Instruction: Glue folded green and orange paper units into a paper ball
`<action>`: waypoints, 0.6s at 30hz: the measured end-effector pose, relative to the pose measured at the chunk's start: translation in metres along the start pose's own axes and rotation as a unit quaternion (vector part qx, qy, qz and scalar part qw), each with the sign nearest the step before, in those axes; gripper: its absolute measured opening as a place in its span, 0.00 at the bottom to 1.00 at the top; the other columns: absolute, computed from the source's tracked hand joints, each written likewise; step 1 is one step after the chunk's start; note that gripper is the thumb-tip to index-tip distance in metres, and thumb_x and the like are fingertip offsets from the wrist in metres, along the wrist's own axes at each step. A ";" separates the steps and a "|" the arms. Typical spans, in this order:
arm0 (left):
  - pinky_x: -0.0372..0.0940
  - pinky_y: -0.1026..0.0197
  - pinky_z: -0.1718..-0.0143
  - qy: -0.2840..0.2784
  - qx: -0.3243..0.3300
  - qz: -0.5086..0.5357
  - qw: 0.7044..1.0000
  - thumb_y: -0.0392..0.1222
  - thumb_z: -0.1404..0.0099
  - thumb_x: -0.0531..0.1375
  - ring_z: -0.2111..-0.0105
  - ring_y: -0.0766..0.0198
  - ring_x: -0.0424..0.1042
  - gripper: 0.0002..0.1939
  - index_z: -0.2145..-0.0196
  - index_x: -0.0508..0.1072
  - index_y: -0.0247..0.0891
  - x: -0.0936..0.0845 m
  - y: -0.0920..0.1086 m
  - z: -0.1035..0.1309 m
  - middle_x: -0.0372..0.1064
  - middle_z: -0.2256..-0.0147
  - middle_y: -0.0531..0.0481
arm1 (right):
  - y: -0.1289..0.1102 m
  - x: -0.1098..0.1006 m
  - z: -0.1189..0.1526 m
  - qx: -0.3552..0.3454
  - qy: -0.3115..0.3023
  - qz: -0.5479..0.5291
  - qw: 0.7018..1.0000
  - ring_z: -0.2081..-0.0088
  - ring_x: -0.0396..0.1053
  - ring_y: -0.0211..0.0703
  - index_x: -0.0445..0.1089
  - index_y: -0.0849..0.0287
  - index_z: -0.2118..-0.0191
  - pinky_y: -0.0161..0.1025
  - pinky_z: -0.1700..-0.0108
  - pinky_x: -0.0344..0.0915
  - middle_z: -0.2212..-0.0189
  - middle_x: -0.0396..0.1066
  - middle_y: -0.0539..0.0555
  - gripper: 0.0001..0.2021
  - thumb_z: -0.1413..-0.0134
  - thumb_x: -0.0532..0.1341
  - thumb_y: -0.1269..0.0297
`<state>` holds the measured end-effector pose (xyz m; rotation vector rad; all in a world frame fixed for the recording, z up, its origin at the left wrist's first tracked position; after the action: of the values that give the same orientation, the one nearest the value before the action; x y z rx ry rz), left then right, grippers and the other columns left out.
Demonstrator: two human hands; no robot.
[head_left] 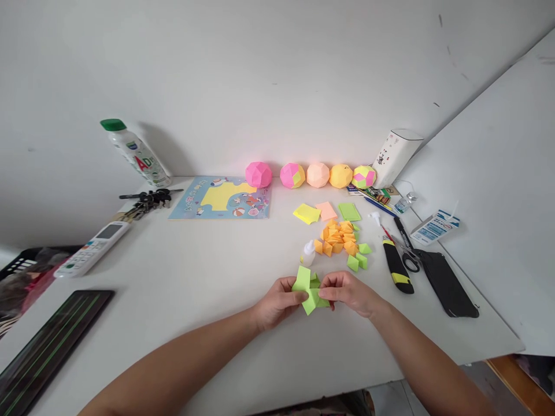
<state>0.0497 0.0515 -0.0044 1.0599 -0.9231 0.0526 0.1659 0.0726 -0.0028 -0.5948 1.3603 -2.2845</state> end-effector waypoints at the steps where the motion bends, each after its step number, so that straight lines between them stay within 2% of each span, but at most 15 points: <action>1: 0.61 0.53 0.56 -0.004 0.003 -0.002 1.000 0.40 0.46 0.64 0.62 0.54 0.73 0.12 0.64 0.76 0.32 0.001 0.000 0.000 0.75 0.66 0.43 | 0.000 0.001 0.000 -0.001 0.001 0.000 1.000 0.78 0.62 0.34 0.68 0.62 0.77 0.35 0.74 0.59 0.81 0.66 0.48 0.14 0.57 0.68 0.58; 6: 0.62 0.54 0.58 -0.024 0.028 -0.008 0.999 0.39 0.45 0.64 0.63 0.53 0.73 0.07 0.68 0.76 0.33 0.008 0.004 -0.001 0.74 0.69 0.45 | 0.000 0.005 -0.002 -0.001 0.003 -0.014 1.000 0.77 0.62 0.34 0.67 0.63 0.77 0.35 0.73 0.59 0.81 0.66 0.48 0.15 0.59 0.69 0.57; 10: 0.61 0.52 0.57 -0.025 0.031 -0.020 0.999 0.39 0.46 0.65 0.64 0.53 0.73 0.09 0.67 0.77 0.32 0.010 0.003 -0.001 0.74 0.68 0.43 | 0.000 0.003 -0.002 -0.010 0.020 -0.023 0.999 0.78 0.61 0.34 0.68 0.63 0.77 0.35 0.74 0.59 0.82 0.65 0.47 0.15 0.60 0.70 0.57; 18: 0.60 0.54 0.58 0.041 0.025 -0.038 0.998 0.42 0.50 0.67 0.67 0.58 0.70 0.12 0.69 0.77 0.32 -0.002 -0.002 -0.001 0.74 0.70 0.44 | 0.001 -0.002 -0.002 -0.013 0.067 -0.031 0.997 0.80 0.61 0.33 0.66 0.63 0.80 0.34 0.76 0.58 0.83 0.64 0.46 0.16 0.63 0.71 0.57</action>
<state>0.0497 0.0524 -0.0075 1.1313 -0.8105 0.0559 0.1661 0.0747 -0.0049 -0.5064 1.4556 -2.3965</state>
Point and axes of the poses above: each hand's wrist, its own z-axis away from the middle knuckle, its own x-axis out of the palm, y = z × x, the point moved 7 cm from there along -z, towards the middle knuckle
